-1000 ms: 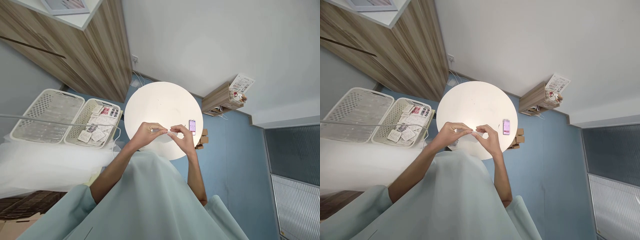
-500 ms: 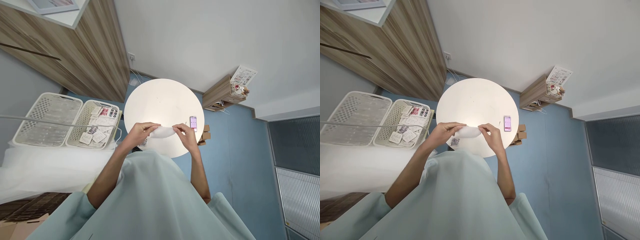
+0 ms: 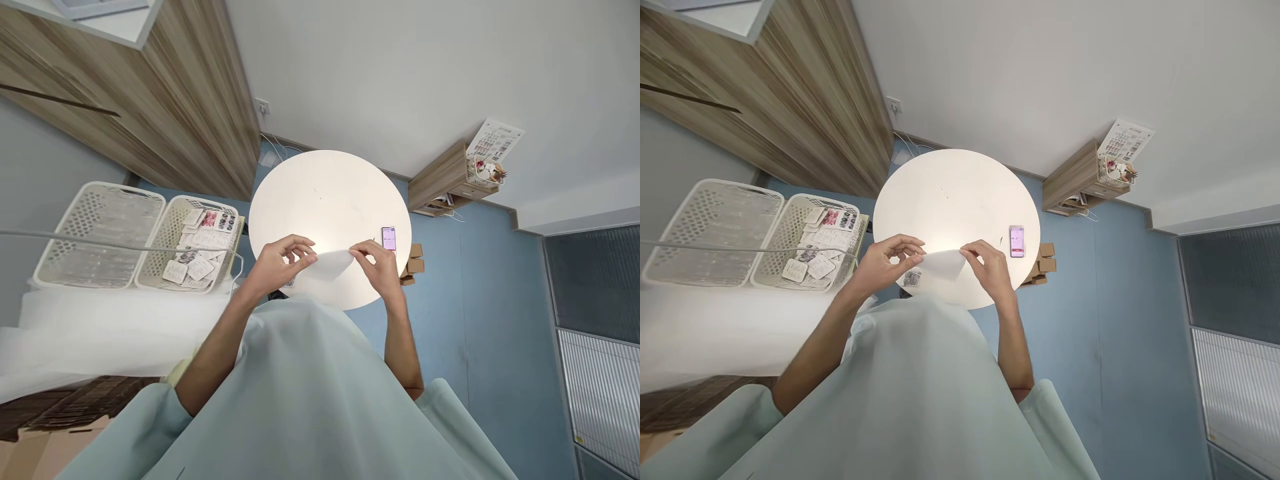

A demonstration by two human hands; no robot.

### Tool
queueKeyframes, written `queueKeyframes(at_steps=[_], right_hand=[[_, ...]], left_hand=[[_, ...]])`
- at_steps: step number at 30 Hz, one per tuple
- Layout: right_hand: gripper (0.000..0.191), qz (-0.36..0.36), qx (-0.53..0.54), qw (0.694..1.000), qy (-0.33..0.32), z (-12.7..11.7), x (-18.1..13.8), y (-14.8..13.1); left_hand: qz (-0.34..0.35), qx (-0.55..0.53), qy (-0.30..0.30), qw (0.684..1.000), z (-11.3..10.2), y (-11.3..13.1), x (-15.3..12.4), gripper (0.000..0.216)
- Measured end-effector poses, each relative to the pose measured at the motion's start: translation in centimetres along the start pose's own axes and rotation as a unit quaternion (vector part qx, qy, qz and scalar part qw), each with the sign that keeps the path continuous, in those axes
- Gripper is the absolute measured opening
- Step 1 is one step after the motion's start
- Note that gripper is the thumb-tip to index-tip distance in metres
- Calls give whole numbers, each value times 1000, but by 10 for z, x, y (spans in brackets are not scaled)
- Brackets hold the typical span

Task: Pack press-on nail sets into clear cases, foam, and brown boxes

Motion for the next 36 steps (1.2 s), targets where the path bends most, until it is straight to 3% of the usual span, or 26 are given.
queueKeyframes(at_steps=[2, 4, 8, 14, 18, 22, 24, 30, 36], right_hand=[[34, -1, -8, 1000, -18, 5, 1, 0], [34, -5, -10, 999, -36, 11, 2, -2], [32, -19, 8, 998, -59, 24, 2, -11], [33, -25, 29, 996, -79, 39, 5, -14], [37, 11, 21, 999, -38, 29, 6, 2], [27, 34, 57, 997, 27, 10, 3, 13], [27, 41, 78, 996, 32, 12, 0, 15], [30, 46, 110, 993, 5, 39, 1, 11], [32, 29, 102, 994, 5, 38, 7, 12]], left_hand=[[9, 10, -30, 999, 7, 5, -1, 58], [25, 29, -45, 998, 14, 10, -3, 51], [62, 55, -12, 996, 18, 17, -4, 38], [105, 64, -9, 992, 24, 27, -6, 28], [75, 72, 35, 994, 9, 19, -9, 28], [37, 48, 95, 994, -8, 11, -15, 31], [30, 31, 113, 993, -11, 10, -17, 31], [31, -20, 98, 995, 1, 6, -21, 29], [32, -44, 98, 994, 8, 3, -29, 33]])
Point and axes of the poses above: each hand's wrist, its own x-axis towards the middle knuckle, its own z-axis out of the palm, y = z × x, the point moved 10 cm from there along x, towards the middle knuckle
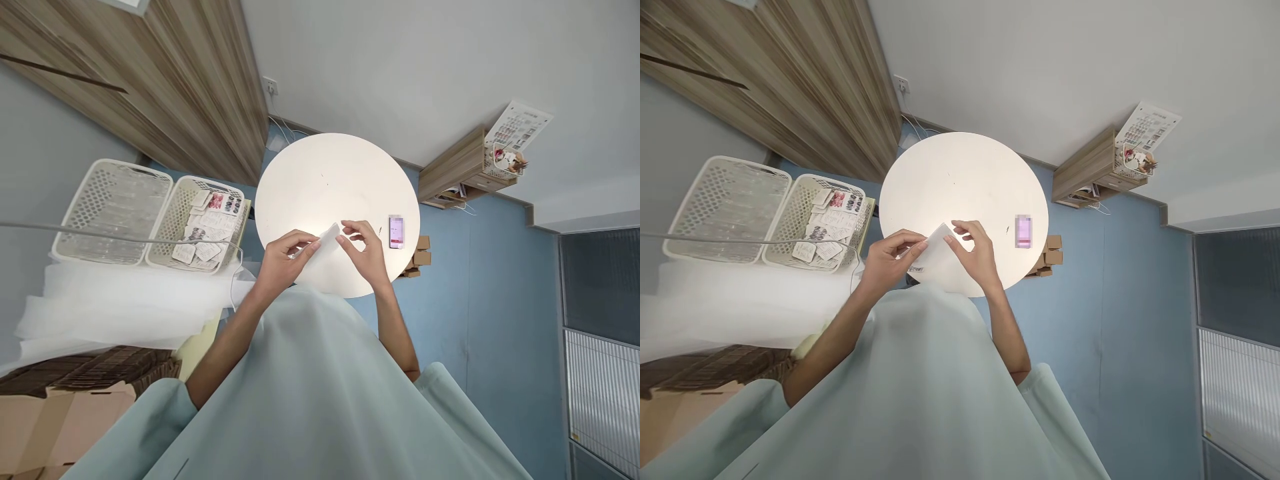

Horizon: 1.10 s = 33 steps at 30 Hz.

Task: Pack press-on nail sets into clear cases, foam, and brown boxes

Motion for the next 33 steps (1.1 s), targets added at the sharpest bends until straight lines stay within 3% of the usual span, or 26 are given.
queueKeyframes(at_steps=[7, 11, 13, 16, 22, 33], right_hand=[[28, -12, 35, 998, -50, 5, 4, 4], [35, 18, 56, 994, -90, 9, 4, 5], [37, 32, 58, 990, -121, 12, 4, 4], [35, 29, 53, 986, -158, 14, 4, -3], [29, 9, 28, 985, -172, 4, 5, -16], [32, 17, 20, 960, -278, 13, -5, -15]], left_hand=[[-15, -10, -24, 1000, 5, 3, -10, 40], [-62, -54, -122, 989, 23, -7, -14, 52], [-86, -67, -139, 984, 26, -11, -12, 57], [-52, -29, -116, 992, 21, -2, 0, 54], [-23, -12, -224, 974, 36, 13, 12, 48], [-44, -5, -319, 947, 49, 18, 17, 51]])
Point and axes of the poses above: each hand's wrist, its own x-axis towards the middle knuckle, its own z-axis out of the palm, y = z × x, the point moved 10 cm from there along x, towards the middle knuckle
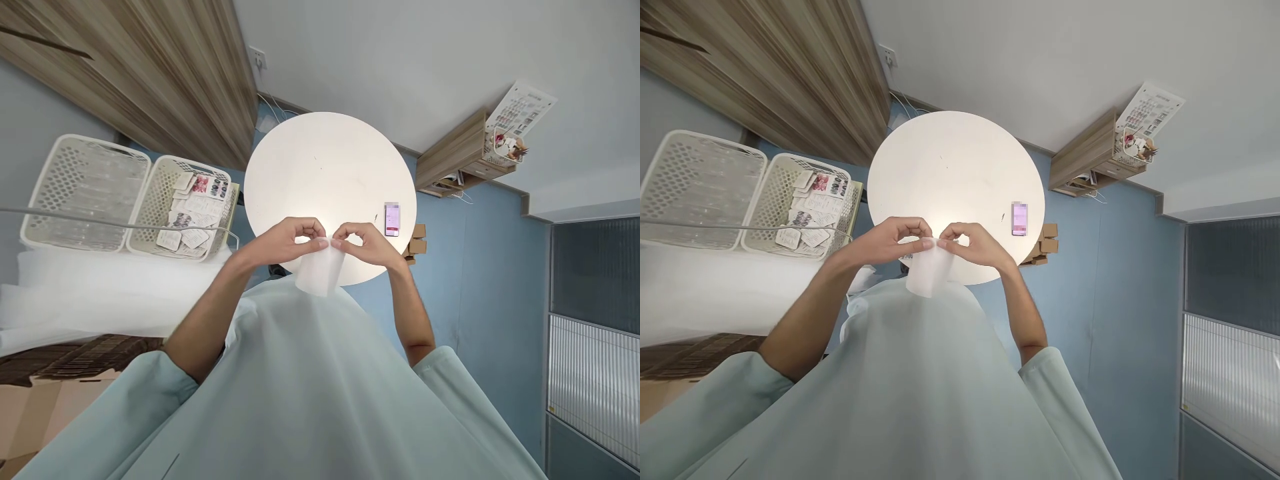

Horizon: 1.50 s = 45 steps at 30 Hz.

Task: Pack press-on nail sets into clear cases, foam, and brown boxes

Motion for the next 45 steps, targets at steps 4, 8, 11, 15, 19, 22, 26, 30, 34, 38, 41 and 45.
queueKeyframes(at_steps=[4, 8, 11, 15, 19, 22, 26, 30, 34, 38, 41, 45], right_hand=[[30, 7, -5, 1000, -27, 6, -1, -1], [24, 3, -7, 999, -48, 9, -1, -1], [19, 2, -14, 998, -58, 11, 0, 2], [15, 12, -21, 997, -75, 15, 0, 6], [14, 1, -19, 998, -64, 15, 1, 3], [14, -13, -3, 999, -33, 14, 1, -1], [14, -6, 7, 999, 41, 11, 1, 2], [14, 8, -9, 992, 124, 10, -2, 9], [18, -5, -11, 983, 185, 10, -4, 10], [19, 3, -13, 973, 230, 12, -9, 12], [21, 16, -19, 962, 273, 13, -13, 15], [19, 25, -16, 947, 319, 10, -18, 19]], left_hand=[[-14, 20, -50, 998, 7, -1, 1, 48], [-11, 40, -64, 997, 11, 0, 2, 40], [-1, 45, -56, 997, 11, 2, 3, 35], [7, 46, -51, 998, 13, 5, 5, 30], [3, 39, -53, 998, 15, 5, 4, 24], [6, 28, -30, 999, 14, 5, 2, 23], [16, 26, 45, 999, 8, 7, -1, 22], [22, 34, 124, 991, 4, 2, -5, 21], [21, 33, 188, 981, 1, -6, -8, 22], [26, 22, 226, 974, 4, -9, -11, 23], [22, 32, 259, 965, 7, -10, -13, 25], [12, 29, 298, 954, 6, -11, -17, 25]])
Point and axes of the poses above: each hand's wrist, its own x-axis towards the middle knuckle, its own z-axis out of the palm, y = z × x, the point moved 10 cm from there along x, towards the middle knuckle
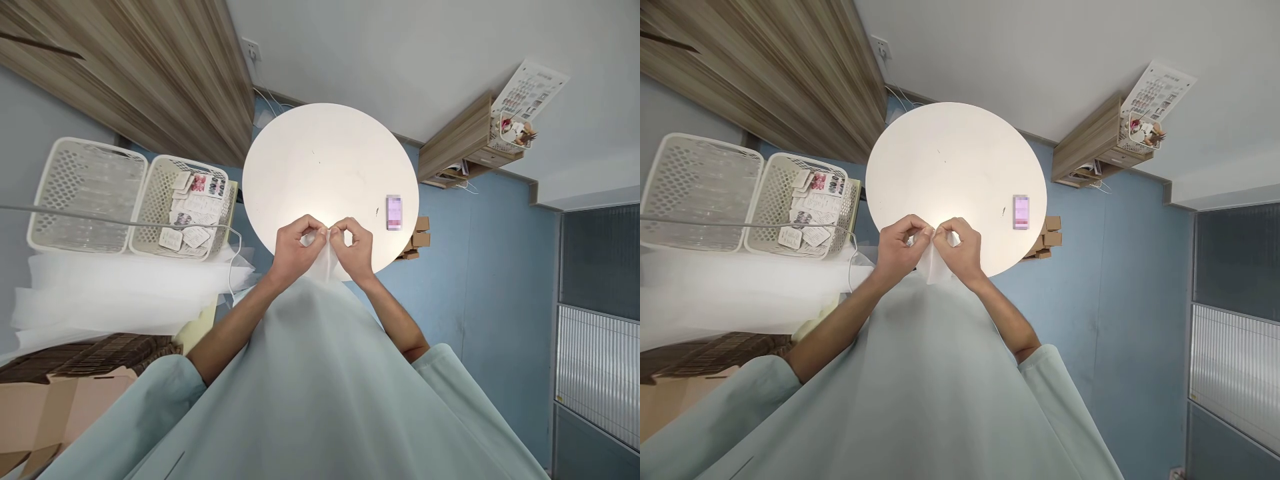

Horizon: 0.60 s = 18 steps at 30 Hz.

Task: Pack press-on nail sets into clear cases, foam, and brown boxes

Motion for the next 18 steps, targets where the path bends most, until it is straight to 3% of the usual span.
queueKeyframes(at_steps=[4, 12, 18], right_hand=[[21, -7, 29, 998, -61, 2, 4, 2], [27, -17, 13, 980, -198, 0, 5, 1], [29, -8, 13, 964, -266, 0, 4, -2]], left_hand=[[-20, -23, -67, 997, 3, -1, 6, 28], [-71, -24, -295, 953, 17, -7, 8, 36], [-43, 2, -330, 943, 21, 3, 6, 39]])
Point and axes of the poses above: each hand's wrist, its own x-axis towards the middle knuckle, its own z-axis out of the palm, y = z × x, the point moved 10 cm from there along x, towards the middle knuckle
